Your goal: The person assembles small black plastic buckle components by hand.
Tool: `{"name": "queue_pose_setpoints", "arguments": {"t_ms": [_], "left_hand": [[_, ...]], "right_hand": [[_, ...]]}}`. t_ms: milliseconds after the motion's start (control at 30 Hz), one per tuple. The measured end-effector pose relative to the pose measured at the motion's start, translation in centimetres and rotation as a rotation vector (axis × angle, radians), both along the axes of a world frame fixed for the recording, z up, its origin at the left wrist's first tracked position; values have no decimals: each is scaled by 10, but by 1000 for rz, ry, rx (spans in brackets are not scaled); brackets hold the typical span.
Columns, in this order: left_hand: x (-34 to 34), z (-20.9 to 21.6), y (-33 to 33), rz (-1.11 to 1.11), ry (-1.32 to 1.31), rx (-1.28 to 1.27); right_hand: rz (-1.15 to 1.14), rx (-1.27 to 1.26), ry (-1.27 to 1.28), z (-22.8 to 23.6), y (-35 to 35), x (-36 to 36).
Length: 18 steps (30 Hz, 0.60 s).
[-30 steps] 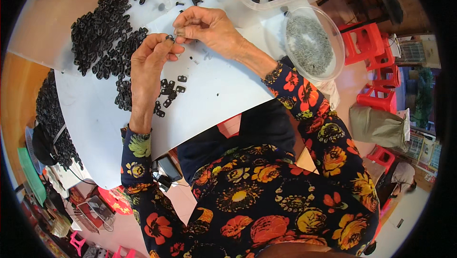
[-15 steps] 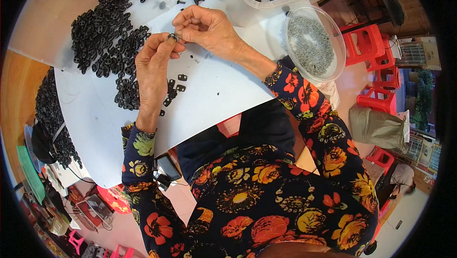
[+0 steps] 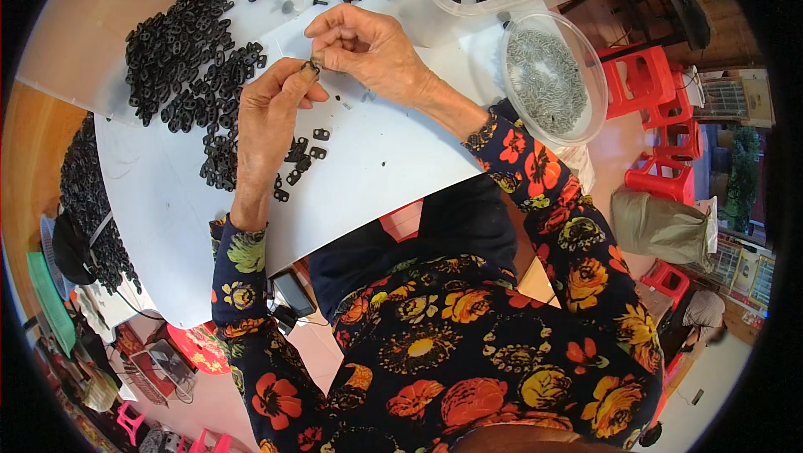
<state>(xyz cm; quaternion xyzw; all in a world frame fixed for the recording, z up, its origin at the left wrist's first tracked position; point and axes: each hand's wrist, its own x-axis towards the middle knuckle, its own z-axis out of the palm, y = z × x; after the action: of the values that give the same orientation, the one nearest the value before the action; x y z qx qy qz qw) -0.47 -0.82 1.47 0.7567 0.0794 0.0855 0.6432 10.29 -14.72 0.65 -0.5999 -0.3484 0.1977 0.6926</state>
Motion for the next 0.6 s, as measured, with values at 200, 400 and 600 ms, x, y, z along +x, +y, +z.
{"name": "queue_pose_setpoints", "arguments": {"t_ms": [200, 400, 600], "left_hand": [[0, -8, -11, 107, -140, -138], [0, -10, -10, 159, -100, 92], [1, -8, -3, 43, -64, 8]], "right_hand": [[-16, 79, 64, -2, 2, -3], [6, 33, -65, -6, -1, 1], [105, -56, 43, -3, -3, 8]]}}
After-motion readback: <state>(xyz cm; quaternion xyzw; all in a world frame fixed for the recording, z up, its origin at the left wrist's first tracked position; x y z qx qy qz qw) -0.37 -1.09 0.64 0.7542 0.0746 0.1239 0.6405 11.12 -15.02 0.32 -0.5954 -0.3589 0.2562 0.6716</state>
